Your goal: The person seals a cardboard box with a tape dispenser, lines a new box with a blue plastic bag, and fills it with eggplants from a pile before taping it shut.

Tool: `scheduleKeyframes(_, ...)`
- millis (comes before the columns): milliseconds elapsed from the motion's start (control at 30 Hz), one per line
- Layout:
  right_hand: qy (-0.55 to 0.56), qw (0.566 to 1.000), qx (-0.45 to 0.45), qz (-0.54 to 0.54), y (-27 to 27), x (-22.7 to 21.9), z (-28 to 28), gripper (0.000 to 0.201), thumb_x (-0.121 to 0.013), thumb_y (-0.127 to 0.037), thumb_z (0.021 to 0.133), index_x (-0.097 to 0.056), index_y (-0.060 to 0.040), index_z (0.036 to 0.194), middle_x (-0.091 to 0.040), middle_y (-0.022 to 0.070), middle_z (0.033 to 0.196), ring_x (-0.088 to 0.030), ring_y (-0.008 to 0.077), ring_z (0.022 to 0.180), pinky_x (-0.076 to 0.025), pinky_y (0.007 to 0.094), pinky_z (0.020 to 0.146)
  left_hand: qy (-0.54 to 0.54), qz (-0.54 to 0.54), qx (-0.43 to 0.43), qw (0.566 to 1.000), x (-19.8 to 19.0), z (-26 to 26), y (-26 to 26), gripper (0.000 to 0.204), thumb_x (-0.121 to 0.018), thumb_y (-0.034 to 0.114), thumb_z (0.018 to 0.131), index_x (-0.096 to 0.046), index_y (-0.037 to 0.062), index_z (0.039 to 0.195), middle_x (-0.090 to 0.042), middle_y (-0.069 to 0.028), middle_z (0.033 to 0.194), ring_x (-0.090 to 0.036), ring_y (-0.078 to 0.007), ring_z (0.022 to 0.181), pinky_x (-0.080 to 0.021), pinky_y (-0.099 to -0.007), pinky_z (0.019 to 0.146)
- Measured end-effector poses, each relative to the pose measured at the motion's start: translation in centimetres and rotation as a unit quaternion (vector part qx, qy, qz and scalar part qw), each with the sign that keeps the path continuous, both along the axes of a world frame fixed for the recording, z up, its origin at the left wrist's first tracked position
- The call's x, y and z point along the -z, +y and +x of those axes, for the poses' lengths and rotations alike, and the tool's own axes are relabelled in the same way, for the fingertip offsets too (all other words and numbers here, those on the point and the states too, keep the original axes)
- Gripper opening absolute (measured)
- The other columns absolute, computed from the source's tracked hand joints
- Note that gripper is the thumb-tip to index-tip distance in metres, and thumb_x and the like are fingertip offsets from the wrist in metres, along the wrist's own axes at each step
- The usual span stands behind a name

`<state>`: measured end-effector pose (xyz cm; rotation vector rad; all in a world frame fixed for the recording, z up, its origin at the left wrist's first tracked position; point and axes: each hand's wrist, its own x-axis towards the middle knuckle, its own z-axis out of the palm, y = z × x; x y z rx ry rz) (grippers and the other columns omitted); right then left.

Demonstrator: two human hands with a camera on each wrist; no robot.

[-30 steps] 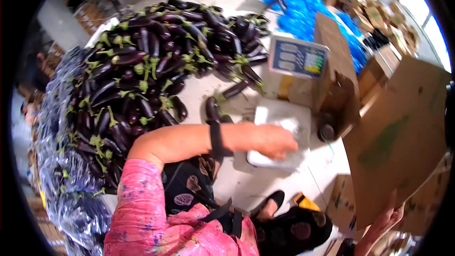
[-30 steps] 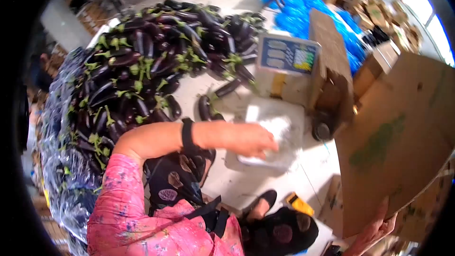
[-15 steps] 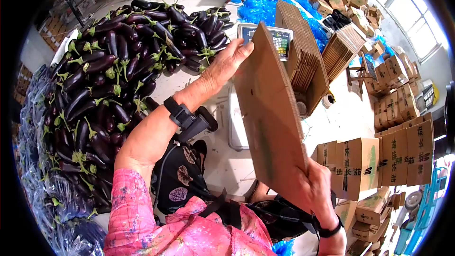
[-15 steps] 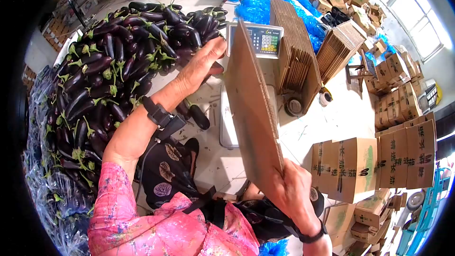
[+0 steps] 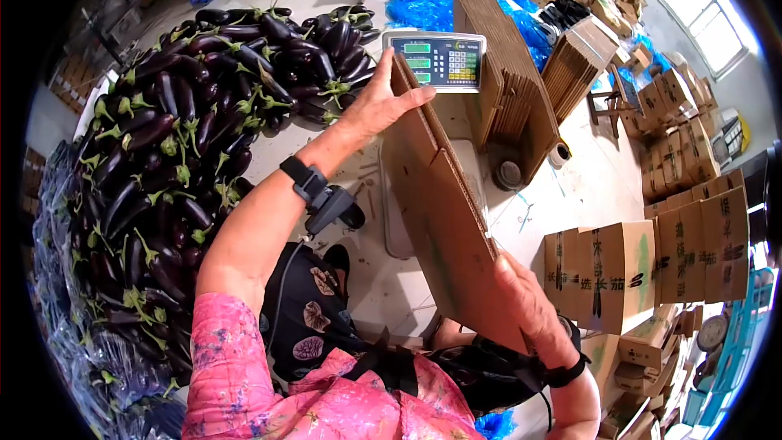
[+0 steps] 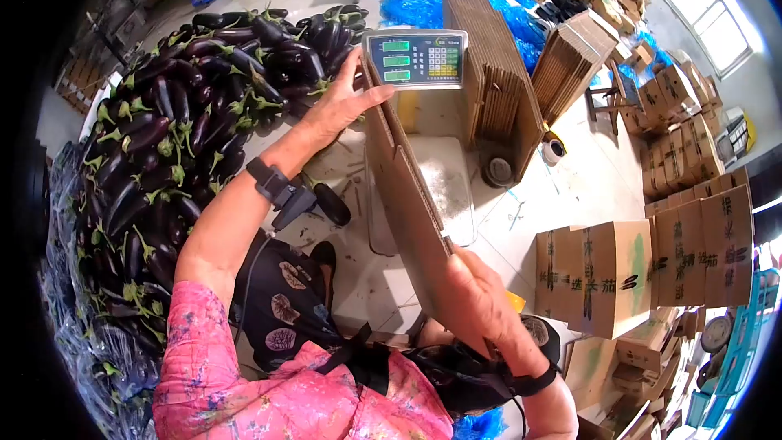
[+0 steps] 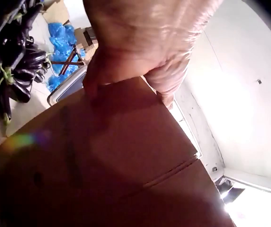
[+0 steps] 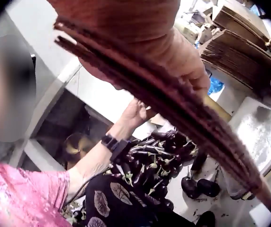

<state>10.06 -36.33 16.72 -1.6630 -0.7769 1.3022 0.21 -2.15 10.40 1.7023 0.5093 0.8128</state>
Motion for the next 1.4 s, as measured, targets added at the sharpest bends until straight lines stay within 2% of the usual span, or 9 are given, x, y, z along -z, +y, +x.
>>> scheduleKeyframes(100,0.047,0.998,0.038,0.032,-0.2,-0.4,1.8,0.047,-0.052,-0.041,0.102,-0.062,0.0005,0.12,-0.065,0.0101,0.093,-0.055,0.0123,0.086,-0.047,0.0287,0.078,0.0,-0.062,0.048,0.997,-1.5,-0.8,-0.5,0.104,-0.077,0.039,0.084,-0.012,0.0009,0.156,-0.033,-0.0186,0.153,-0.035,-0.0275,0.139,-0.029,-0.0372,0.115)
scheduleKeyframes(233,-0.339,0.94,-0.01,0.025,0.2,0.1,3.9,0.042,-0.055,-0.03,0.099,-0.061,0.0072,0.082,-0.043,0.0195,0.054,-0.041,0.0139,0.052,-0.039,0.0389,0.05,0.038,-0.07,0.069,0.994,-2.5,-1.8,0.3,0.093,-0.065,0.013,0.083,-0.01,-0.0047,0.156,-0.041,-0.0164,0.146,-0.043,-0.0215,0.13,-0.036,-0.0323,0.109)
scheduleKeyframes(400,-0.398,0.908,0.124,0.04,2.0,0.8,8.4,0.042,-0.053,-0.03,0.099,-0.06,0.0068,0.08,-0.051,0.0272,0.059,-0.049,0.0308,0.049,-0.042,0.0427,0.054,0.13,0.042,0.004,0.991,-4.4,-4.4,1.0,0.074,-0.055,0.004,0.079,-0.031,-0.0117,0.148,-0.054,-0.0166,0.138,-0.055,-0.018,0.122,-0.044,-0.0307,0.101)
scheduleKeyframes(533,-0.55,0.828,0.106,0.019,3.9,2.8,9.0,0.043,-0.05,-0.032,0.099,-0.06,0.0054,0.08,-0.057,0.0267,0.062,-0.061,0.0421,0.061,-0.047,0.0483,0.062,0.293,0.275,-0.069,0.913,-3.7,-5.9,-1.9,0.062,-0.058,0.003,0.078,-0.049,0.0009,0.139,-0.066,-0.0239,0.121,-0.068,-0.0329,0.108,-0.052,-0.0355,0.093)
scheduleKeyframes(800,-0.454,0.842,0.157,0.247,7.7,2.0,4.7,0.019,-0.062,-0.015,0.094,-0.06,-0.0003,0.106,-0.058,0.017,0.101,-0.06,0.0313,0.089,-0.049,0.0396,0.083,0.289,0.367,0.135,0.874,-0.6,-5.1,-3.4,0.077,-0.071,0.053,0.083,-0.052,-0.0018,0.134,-0.044,-0.0273,0.137,-0.042,-0.0417,0.128,-0.037,-0.0497,0.107)
scheduleKeyframes(933,-0.499,0.814,-0.04,0.294,10.4,4.7,5.2,0.037,-0.061,-0.021,0.095,-0.058,-0.0063,0.13,-0.056,0.0171,0.132,-0.052,0.0353,0.118,-0.04,0.0464,0.101,0.242,0.371,0.19,0.876,1.2,-5.8,-1.1,0.059,-0.067,0.036,0.087,-0.055,-0.0009,0.131,-0.042,-0.0242,0.144,-0.04,-0.0413,0.132,-0.035,-0.0478,0.111)
scheduleKeyframes(1033,-0.537,0.762,-0.246,0.264,13.2,7.2,3.9,0.065,-0.062,-0.03,0.094,-0.037,-0.0129,0.152,-0.024,0.0146,0.161,-0.031,0.039,0.142,-0.028,0.0522,0.114,0.23,0.39,0.221,0.864,2.4,-7.2,-1.4,0.051,-0.065,0.013,0.082,-0.056,-0.0021,0.131,-0.049,-0.0234,0.142,-0.041,-0.038,0.136,-0.034,-0.0446,0.114)
scheduleKeyframes(1233,-0.59,0.695,-0.33,0.243,13.6,10.4,5.0,0.074,-0.069,-0.034,0.088,-0.036,-0.0103,0.151,-0.029,0.0107,0.16,-0.034,0.037,0.141,-0.039,0.05,0.107,0.06,-0.146,0.202,0.967,-0.7,-9.7,-3.4,0.056,-0.045,0.039,0.104,-0.047,-0.0027,0.142,-0.057,-0.017,0.139,-0.054,-0.0249,0.13,-0.041,-0.0404,0.108)
scheduleKeyframes(1400,-0.58,0.711,-0.31,0.248,13.7,10.4,5.0,0.074,-0.071,-0.032,0.086,-0.038,-0.0083,0.148,-0.031,0.0091,0.159,-0.037,0.0363,0.138,-0.04,0.048,0.105,0.084,0.056,0.129,0.986,-2.2,-11.3,-8.4,0.076,-0.047,0.058,0.098,-0.041,0.001,0.148,-0.058,-0.0195,0.137,-0.052,-0.0266,0.131,-0.038,-0.0402,0.11)
